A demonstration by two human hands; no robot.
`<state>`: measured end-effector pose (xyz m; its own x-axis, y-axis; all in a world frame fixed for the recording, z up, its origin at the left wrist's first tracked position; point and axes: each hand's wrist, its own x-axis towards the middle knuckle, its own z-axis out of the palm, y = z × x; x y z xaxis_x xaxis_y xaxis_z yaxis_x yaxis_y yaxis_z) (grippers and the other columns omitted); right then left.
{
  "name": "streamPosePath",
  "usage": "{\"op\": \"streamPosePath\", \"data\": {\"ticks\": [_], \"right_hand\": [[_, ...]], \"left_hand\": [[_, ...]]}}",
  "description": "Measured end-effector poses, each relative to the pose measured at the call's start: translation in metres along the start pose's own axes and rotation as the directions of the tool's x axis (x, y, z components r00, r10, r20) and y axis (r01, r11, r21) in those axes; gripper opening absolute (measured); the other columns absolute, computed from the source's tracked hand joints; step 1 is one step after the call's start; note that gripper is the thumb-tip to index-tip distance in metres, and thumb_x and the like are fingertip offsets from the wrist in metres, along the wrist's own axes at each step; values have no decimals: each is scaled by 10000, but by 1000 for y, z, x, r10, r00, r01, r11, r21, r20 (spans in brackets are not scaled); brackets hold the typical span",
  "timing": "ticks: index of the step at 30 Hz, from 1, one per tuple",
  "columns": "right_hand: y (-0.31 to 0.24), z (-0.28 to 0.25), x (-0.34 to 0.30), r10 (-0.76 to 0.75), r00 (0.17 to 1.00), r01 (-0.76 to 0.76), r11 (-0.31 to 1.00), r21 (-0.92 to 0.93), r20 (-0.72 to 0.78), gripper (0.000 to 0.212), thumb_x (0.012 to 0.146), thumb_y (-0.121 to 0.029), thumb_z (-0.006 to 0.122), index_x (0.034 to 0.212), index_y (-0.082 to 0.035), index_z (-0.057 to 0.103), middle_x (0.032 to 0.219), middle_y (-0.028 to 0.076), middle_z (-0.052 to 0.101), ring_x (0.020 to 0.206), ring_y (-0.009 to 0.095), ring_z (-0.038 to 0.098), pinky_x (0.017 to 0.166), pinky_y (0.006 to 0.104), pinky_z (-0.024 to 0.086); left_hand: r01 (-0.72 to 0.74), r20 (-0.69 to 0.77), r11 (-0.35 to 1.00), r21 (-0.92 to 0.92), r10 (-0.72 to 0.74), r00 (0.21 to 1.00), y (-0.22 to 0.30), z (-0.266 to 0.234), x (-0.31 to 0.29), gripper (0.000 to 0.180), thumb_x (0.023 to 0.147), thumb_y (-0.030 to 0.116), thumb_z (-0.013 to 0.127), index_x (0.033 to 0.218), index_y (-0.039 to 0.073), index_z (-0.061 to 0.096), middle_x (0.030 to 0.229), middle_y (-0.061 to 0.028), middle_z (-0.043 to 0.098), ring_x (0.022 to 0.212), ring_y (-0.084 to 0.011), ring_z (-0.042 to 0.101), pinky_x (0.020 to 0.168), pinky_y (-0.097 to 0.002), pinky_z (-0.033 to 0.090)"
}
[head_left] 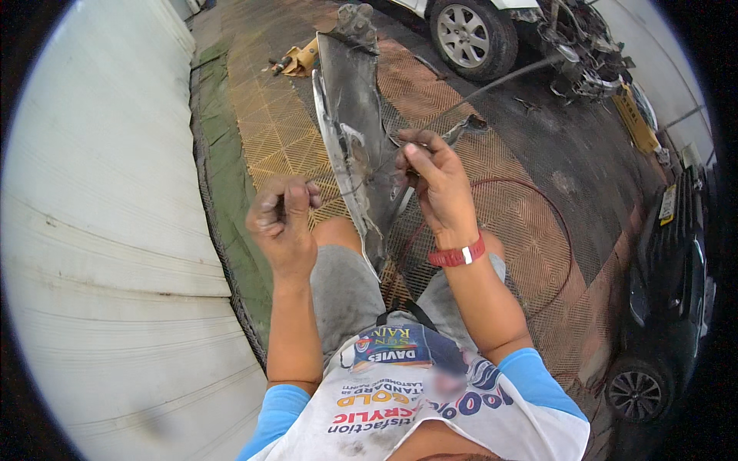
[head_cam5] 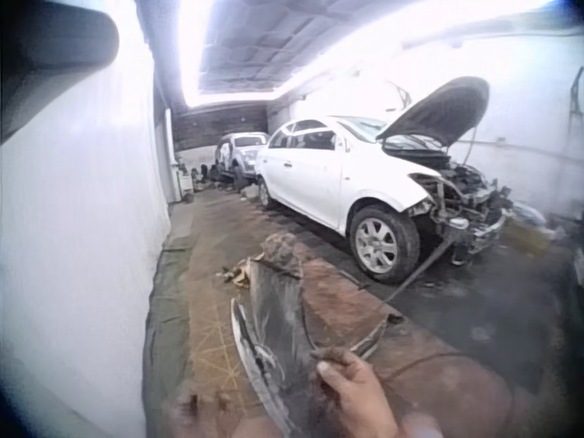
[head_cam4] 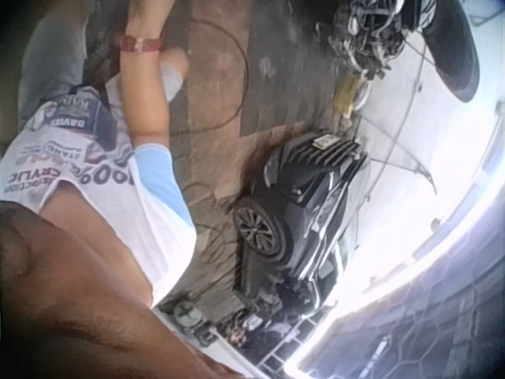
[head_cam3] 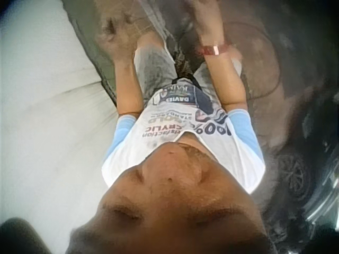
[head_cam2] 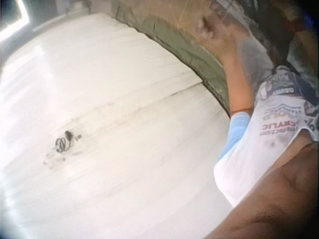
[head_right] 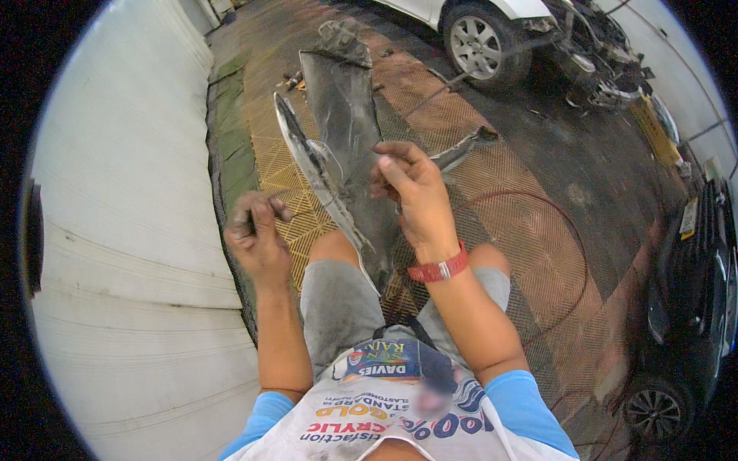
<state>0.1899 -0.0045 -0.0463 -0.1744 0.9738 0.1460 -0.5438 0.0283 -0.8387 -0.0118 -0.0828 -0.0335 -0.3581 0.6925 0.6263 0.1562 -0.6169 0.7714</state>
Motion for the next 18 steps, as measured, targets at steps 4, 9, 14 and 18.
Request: {"op": "streamPosePath", "data": {"ticks": [4,9,14,18], "right_hand": [[16,15,-37,-364,913,280,887,-368,-183,212,982,-84,645,1183,-15,640,915,72,691,751,180,641,698,313,530],[20,54,-75,-583,671,684,248,-686,458,218,875,-81,704,1088,-38,683,942,102,691,912,286,641,790,398,535],[42,59,-76,-308,633,773,211,-598,710,294,757,-40,757,1038,-4,678,1003,109,683,900,319,634,794,442,542],[41,75,-96,-250,737,664,447,-600,629,220,829,-91,720,1031,-21,670,926,126,646,899,314,626,773,430,536]], "left_hand": [[43,12,836,546,-60,998,84,13,11,236,986,172,723,847,-16,699,661,18,570,542,-45,426,487,-231,320],[197,50,926,323,-225,973,95,21,14,232,967,156,738,829,-26,697,617,34,512,544,-35,361,482,-237,276],[300,139,908,291,-351,926,77,3,20,243,996,185,700,922,-46,722,646,37,532,566,-27,411,503,-232,319],[517,367,849,-110,-449,815,50,-28,28,490,1059,363,579,1196,-97,680,705,-20,600,590,-74,513,537,-234,403]]}}
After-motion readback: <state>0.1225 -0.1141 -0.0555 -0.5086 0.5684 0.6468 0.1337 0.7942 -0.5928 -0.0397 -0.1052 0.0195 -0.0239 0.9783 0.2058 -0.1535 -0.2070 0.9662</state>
